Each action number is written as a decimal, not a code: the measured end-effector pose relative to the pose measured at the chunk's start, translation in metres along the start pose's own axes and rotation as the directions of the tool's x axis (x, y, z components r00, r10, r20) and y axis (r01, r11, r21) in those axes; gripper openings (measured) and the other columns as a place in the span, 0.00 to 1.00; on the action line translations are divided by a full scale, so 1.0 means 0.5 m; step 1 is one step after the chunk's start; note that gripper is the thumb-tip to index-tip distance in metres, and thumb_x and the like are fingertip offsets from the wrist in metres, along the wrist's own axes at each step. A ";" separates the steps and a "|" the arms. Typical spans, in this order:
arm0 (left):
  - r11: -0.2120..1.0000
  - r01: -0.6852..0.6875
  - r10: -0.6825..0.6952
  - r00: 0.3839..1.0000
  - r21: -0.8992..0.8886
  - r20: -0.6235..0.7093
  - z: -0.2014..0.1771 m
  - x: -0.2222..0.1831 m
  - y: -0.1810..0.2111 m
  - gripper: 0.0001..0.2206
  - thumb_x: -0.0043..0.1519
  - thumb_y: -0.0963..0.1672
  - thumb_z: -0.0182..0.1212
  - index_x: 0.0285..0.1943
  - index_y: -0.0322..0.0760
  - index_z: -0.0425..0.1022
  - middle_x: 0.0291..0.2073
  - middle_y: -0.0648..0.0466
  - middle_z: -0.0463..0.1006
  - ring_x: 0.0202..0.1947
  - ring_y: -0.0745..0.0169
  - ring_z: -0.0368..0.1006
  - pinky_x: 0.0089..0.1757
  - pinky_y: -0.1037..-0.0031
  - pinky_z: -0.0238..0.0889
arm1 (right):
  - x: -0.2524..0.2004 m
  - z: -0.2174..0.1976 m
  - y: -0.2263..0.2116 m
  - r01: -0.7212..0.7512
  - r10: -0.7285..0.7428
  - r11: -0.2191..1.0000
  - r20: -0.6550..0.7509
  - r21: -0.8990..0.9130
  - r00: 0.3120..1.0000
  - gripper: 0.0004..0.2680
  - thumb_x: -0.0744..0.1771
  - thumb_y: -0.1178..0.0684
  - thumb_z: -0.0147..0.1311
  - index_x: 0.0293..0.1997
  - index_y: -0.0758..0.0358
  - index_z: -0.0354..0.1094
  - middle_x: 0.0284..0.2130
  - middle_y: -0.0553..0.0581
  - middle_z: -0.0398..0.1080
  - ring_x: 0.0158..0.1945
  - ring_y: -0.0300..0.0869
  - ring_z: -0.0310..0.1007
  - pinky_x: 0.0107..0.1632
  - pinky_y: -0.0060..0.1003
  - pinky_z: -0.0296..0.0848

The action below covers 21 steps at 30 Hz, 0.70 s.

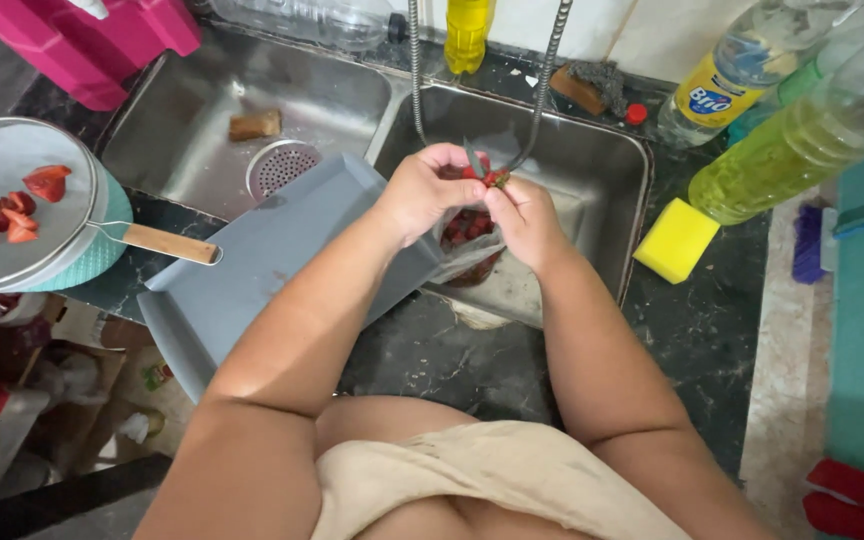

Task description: Hulling and cutting strawberries into a bowl in a kitchen sink area.

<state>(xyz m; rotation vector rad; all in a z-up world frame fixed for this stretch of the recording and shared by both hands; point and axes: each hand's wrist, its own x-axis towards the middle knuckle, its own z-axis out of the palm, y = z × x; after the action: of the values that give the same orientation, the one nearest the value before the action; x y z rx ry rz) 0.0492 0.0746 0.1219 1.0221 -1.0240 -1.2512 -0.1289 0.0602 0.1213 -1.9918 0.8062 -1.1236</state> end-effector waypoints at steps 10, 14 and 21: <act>0.926 0.107 -0.068 0.991 -0.361 0.118 -0.098 -0.079 0.050 0.24 0.54 0.37 0.75 0.61 0.32 0.75 0.47 0.48 0.79 0.46 0.55 0.81 0.51 0.61 0.79 | -0.001 -0.014 0.031 -0.525 0.478 0.848 0.326 0.073 0.816 0.29 0.73 0.33 0.25 0.16 0.59 0.63 0.05 0.56 0.57 0.12 0.41 0.57 0.22 0.33 0.62; 0.893 0.121 -0.070 0.989 -0.434 0.133 -0.124 -0.154 0.091 0.23 0.57 0.37 0.73 0.63 0.33 0.73 0.49 0.45 0.79 0.49 0.49 0.81 0.53 0.56 0.77 | -0.006 0.000 0.061 -0.584 0.556 0.808 0.439 -0.085 0.706 0.31 0.73 0.31 0.20 0.18 0.62 0.64 0.08 0.57 0.58 0.11 0.42 0.57 0.22 0.34 0.63; 0.688 0.090 0.007 0.991 0.720 -0.131 -0.233 -0.310 0.077 0.19 0.51 0.44 0.75 0.53 0.51 0.80 0.42 0.54 0.78 0.42 0.54 0.80 0.44 0.69 0.77 | 0.006 0.010 -0.014 -0.389 0.548 0.788 0.258 -0.477 0.796 0.11 0.64 0.50 0.54 0.47 0.63 0.74 0.38 0.70 0.75 0.50 0.63 0.74 0.54 0.56 0.69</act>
<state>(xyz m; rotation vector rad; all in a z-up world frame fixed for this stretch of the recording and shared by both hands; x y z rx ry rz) 0.1643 0.2356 0.1262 1.7191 -1.4519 -0.7782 -0.1222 0.0631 0.1264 -2.0564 1.3104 -0.2579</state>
